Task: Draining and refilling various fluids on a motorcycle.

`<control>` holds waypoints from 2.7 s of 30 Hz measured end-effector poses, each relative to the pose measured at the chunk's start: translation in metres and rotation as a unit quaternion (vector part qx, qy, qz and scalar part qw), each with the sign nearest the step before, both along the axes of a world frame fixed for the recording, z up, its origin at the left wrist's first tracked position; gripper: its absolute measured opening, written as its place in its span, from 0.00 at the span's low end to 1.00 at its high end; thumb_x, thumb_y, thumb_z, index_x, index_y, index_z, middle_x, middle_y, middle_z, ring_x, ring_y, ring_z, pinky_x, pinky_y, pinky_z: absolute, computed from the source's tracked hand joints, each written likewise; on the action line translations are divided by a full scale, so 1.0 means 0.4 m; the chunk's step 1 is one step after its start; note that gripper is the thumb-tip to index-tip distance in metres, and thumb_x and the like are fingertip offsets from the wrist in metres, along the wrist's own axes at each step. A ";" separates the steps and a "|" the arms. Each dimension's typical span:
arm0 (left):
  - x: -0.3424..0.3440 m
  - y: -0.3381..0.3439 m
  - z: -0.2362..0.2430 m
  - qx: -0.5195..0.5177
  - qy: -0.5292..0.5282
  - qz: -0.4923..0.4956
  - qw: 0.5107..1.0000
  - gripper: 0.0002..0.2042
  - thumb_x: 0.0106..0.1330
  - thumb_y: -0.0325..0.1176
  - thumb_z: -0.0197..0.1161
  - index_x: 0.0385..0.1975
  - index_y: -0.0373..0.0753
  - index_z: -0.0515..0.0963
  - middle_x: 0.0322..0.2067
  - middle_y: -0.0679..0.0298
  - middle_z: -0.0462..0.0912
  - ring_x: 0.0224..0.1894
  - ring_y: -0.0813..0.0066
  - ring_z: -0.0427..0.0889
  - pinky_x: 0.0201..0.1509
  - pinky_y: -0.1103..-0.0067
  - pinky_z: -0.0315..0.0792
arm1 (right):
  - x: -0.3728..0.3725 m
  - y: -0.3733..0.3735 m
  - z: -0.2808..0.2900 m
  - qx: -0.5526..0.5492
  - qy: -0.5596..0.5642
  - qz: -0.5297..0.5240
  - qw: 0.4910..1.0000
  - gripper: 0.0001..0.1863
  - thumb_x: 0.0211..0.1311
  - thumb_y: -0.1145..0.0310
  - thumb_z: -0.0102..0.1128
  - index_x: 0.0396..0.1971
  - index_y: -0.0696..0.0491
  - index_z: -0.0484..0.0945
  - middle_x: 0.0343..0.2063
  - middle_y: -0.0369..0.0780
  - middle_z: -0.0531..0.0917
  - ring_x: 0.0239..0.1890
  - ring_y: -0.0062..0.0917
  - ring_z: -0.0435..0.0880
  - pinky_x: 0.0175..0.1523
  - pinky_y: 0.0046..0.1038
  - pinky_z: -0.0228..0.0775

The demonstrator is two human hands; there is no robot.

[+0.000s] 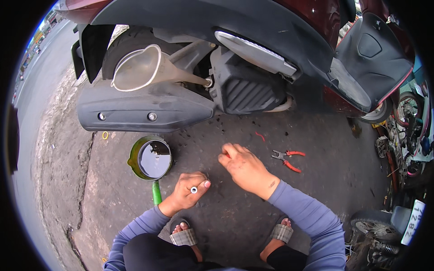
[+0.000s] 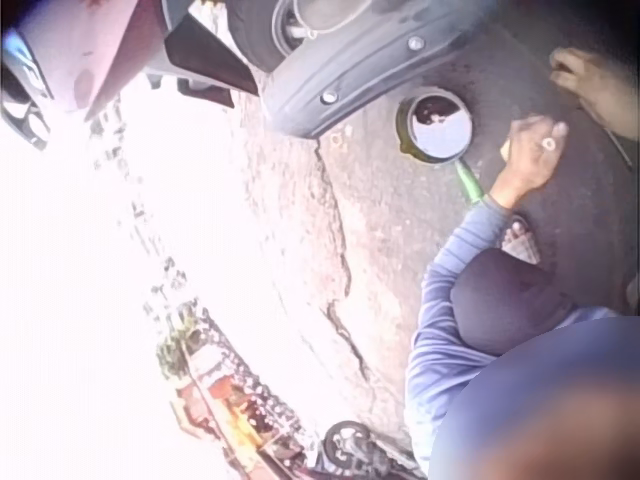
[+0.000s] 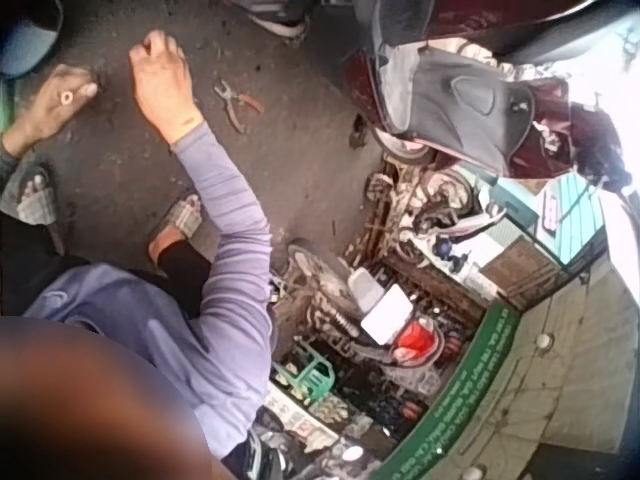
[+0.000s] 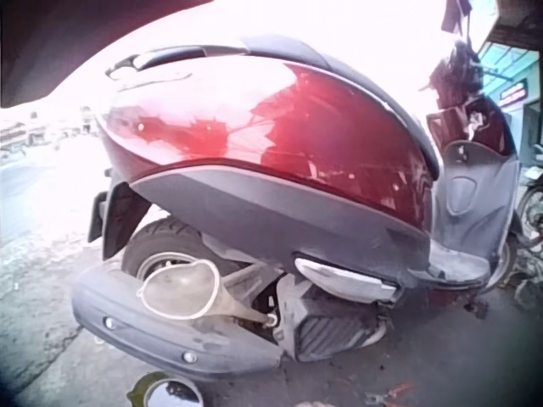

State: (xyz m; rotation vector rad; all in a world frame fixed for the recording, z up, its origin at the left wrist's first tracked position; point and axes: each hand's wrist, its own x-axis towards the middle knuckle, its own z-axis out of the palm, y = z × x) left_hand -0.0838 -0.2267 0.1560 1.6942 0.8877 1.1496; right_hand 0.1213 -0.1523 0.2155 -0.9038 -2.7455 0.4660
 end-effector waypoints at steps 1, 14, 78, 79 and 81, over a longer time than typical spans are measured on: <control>0.004 -0.007 0.000 0.007 0.005 0.032 0.999 0.17 0.68 0.28 0.57 0.16 0.33 0.65 0.15 0.58 0.67 0.18 0.60 0.68 0.26 0.68 0.64 | -0.001 -0.002 -0.009 0.025 -0.047 -0.024 0.998 0.14 0.52 0.71 0.59 0.40 0.58 0.76 0.48 0.44 0.75 0.47 0.40 0.77 0.51 0.37 0.71; 0.019 -0.013 -0.005 0.035 0.011 0.081 0.996 0.12 0.63 0.24 0.62 0.18 0.35 0.68 0.17 0.58 0.71 0.20 0.60 0.73 0.28 0.70 0.66 | -0.397 0.244 0.310 0.212 0.204 -0.107 0.950 0.40 0.38 0.63 0.77 0.54 0.60 0.69 0.39 0.49 0.77 0.45 0.40 0.80 0.47 0.39 0.75; 0.069 0.118 0.002 0.438 0.325 0.067 0.835 0.20 0.59 0.40 0.63 0.53 0.57 0.74 0.62 0.62 0.67 0.67 0.62 0.63 0.74 0.56 0.51 | 0.146 0.039 -0.037 -0.469 0.407 -0.220 0.752 0.31 0.54 0.67 0.69 0.56 0.62 0.68 0.45 0.41 0.81 0.48 0.21 0.80 0.53 0.24 0.73; 0.082 0.122 -0.003 0.457 0.320 0.066 0.827 0.21 0.58 0.40 0.64 0.54 0.57 0.73 0.63 0.64 0.66 0.68 0.63 0.62 0.74 0.55 0.50 | 0.147 0.038 -0.034 -0.482 0.417 -0.217 0.740 0.31 0.54 0.66 0.69 0.56 0.62 0.69 0.46 0.42 0.81 0.48 0.21 0.80 0.53 0.23 0.73; 0.106 0.128 -0.010 0.457 0.323 0.060 0.827 0.22 0.58 0.41 0.64 0.54 0.59 0.72 0.64 0.66 0.65 0.68 0.63 0.61 0.74 0.51 0.49 | 0.151 0.038 -0.027 -0.488 0.415 -0.217 0.737 0.31 0.55 0.65 0.67 0.57 0.62 0.68 0.47 0.42 0.81 0.48 0.21 0.80 0.54 0.24 0.72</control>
